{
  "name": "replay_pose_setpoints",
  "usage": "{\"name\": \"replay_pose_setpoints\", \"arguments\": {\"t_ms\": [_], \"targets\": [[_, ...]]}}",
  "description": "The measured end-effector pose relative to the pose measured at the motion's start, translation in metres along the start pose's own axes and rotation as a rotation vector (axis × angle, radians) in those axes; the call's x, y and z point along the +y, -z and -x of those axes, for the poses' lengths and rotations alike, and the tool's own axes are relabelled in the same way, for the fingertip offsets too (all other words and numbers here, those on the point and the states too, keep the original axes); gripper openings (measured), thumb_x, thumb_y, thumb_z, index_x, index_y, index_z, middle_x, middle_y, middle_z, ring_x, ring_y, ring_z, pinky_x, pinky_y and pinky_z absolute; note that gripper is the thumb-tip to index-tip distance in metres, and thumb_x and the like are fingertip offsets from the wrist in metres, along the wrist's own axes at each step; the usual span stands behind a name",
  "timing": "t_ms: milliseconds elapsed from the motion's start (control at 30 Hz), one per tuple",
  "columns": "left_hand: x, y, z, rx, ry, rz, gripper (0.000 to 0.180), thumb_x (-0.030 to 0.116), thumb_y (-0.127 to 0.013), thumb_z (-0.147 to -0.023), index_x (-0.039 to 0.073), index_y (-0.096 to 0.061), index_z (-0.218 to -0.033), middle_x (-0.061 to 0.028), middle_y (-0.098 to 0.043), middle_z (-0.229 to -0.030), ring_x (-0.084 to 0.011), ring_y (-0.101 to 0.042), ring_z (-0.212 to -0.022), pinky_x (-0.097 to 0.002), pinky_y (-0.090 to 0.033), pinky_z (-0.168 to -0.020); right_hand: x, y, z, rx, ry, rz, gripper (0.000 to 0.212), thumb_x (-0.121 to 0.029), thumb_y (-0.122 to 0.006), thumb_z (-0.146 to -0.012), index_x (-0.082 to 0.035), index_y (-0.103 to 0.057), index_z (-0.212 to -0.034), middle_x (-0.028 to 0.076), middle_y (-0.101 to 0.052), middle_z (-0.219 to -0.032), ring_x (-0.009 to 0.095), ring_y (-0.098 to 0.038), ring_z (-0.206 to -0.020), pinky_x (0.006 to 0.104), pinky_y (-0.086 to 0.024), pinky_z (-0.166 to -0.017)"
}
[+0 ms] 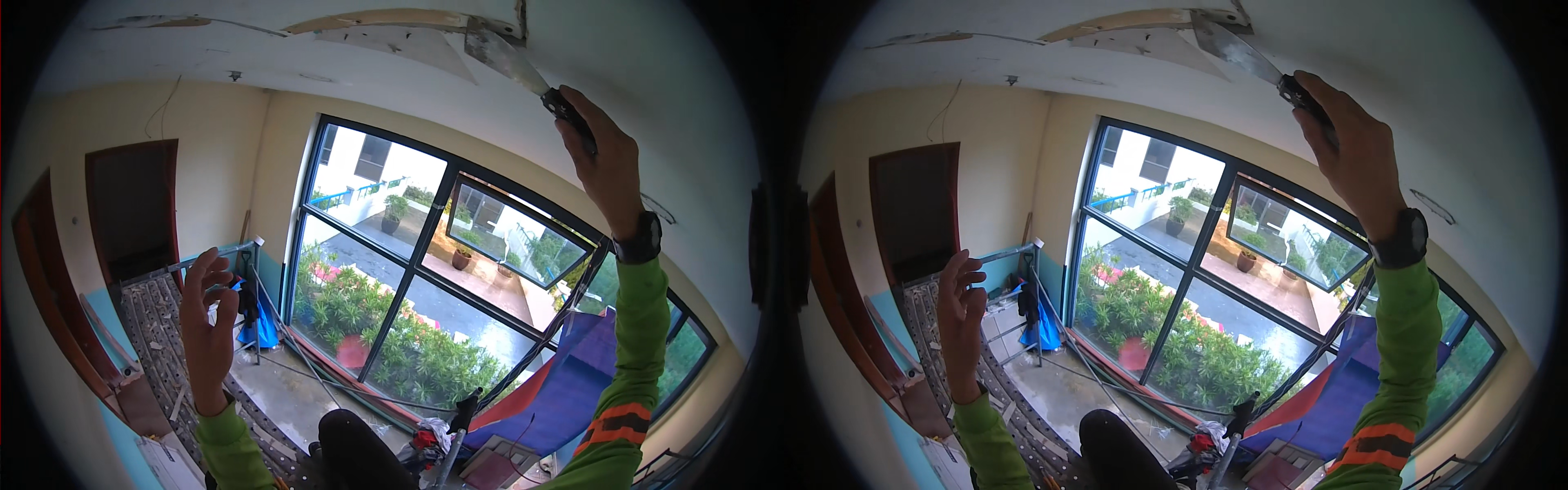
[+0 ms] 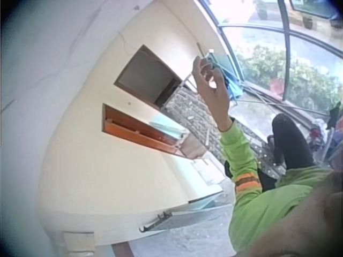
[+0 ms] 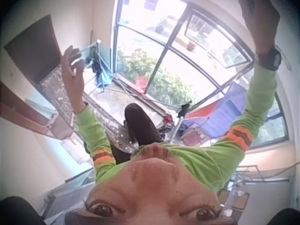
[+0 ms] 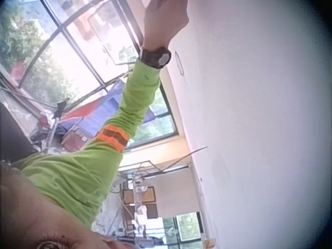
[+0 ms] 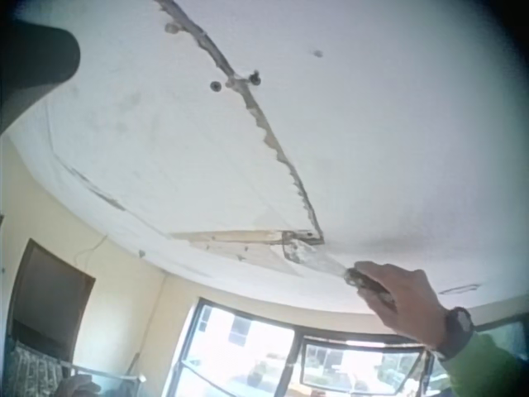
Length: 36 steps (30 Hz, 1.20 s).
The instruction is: The person scrapes material from the ceiling using a putty knife and pulls off loose pieces by hand.
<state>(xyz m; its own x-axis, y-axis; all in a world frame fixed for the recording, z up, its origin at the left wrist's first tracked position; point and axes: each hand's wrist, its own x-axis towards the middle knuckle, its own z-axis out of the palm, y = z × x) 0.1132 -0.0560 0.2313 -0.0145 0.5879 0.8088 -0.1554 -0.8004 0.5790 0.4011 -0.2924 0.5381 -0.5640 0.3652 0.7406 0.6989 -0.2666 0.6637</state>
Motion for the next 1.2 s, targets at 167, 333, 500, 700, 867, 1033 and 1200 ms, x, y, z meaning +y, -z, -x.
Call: {"name": "replay_pose_setpoints", "arguments": {"t_ms": [167, 333, 500, 700, 867, 1033, 1200], "targets": [[0.0, 0.003, -0.001, -0.012, 0.083, 0.048, 0.05, 0.026, -0.058, -0.092, 0.008, -0.045, -0.137, -0.0104, -0.056, -0.121, -0.0213, -0.055, -0.107, -0.0359, -0.045, -0.093, -0.013, 0.003, -0.007, 0.022, 0.025, 0.092, 0.036, -0.015, -0.067, -0.087, -0.013, -0.06, -0.122, 0.011, -0.069, -0.093, 0.025, -0.07, -0.073, 0.0331, -0.056, -0.064], [-0.002, 0.008, -0.004, 0.023, 0.032, 0.012, 0.045, 0.018, -0.059, -0.093, 0.008, -0.048, -0.135, -0.0117, -0.058, -0.119, -0.0202, -0.059, -0.103, -0.0353, -0.048, -0.087, -0.033, -0.005, -0.028, 0.049, 0.082, 0.191, 0.034, -0.016, -0.066, -0.088, -0.013, -0.059, -0.121, 0.01, -0.068, -0.085, 0.024, -0.069, -0.069, 0.0325, -0.055, -0.059], [-0.007, 0.002, -0.003, -0.018, 0.064, -0.033, 0.045, 0.015, -0.058, -0.092, 0.01, -0.048, -0.136, -0.0101, -0.058, -0.12, -0.021, -0.059, -0.104, -0.0358, -0.048, -0.087, -0.043, -0.032, -0.05, -0.093, 0.094, 0.289, 0.031, -0.013, -0.064, -0.088, -0.011, -0.056, -0.118, 0.013, -0.068, -0.087, 0.027, -0.069, -0.071, 0.0346, -0.055, -0.062], [-0.012, 0.017, -0.009, 0.073, 0.113, -0.011, 0.046, 0.017, -0.06, -0.091, 0.01, -0.048, -0.136, -0.0103, -0.058, -0.121, -0.0209, -0.057, -0.107, -0.0363, -0.047, -0.091, -0.025, 0.009, -0.009, -0.144, -0.124, -0.057, 0.036, -0.009, -0.063, -0.088, -0.01, -0.056, -0.124, 0.016, -0.068, -0.093, 0.032, -0.068, -0.077, 0.0358, -0.054, -0.07], [-0.02, 0.016, -0.007, 0.073, 0.068, 0.037, 0.046, 0.015, -0.059, -0.091, 0.01, -0.048, -0.136, -0.0105, -0.058, -0.12, -0.0207, -0.057, -0.107, -0.0366, -0.047, -0.091, -0.032, 0.012, -0.017, -0.118, -0.014, 0.056, 0.037, -0.01, -0.063, -0.088, -0.012, -0.059, -0.125, 0.015, -0.067, -0.084, 0.028, -0.065, -0.068, 0.0361, -0.051, -0.063], [-0.011, 0.014, -0.007, 0.019, 0.093, -0.002, 0.045, 0.018, -0.059, -0.093, 0.009, -0.047, -0.136, -0.011, -0.058, -0.12, -0.0211, -0.059, -0.104, -0.0345, -0.048, -0.089, -0.045, 0.016, -0.015, -0.093, -0.089, 0.065, 0.034, -0.011, -0.063, -0.089, -0.013, -0.062, -0.123, 0.014, -0.064, -0.075, 0.025, -0.059, -0.057, 0.0362, -0.047, -0.057], [-0.015, 0.016, -0.006, 0.011, 0.07, -0.02, 0.045, 0.019, -0.059, -0.093, 0.01, -0.047, -0.136, -0.011, -0.058, -0.12, -0.021, -0.059, -0.105, -0.035, -0.048, -0.088, -0.039, 0.015, -0.014, -0.068, -0.033, 0.056, 0.033, -0.011, -0.062, -0.089, -0.014, -0.063, -0.122, 0.015, -0.063, -0.072, 0.026, -0.059, -0.055, 0.0362, -0.047, -0.056]]}}
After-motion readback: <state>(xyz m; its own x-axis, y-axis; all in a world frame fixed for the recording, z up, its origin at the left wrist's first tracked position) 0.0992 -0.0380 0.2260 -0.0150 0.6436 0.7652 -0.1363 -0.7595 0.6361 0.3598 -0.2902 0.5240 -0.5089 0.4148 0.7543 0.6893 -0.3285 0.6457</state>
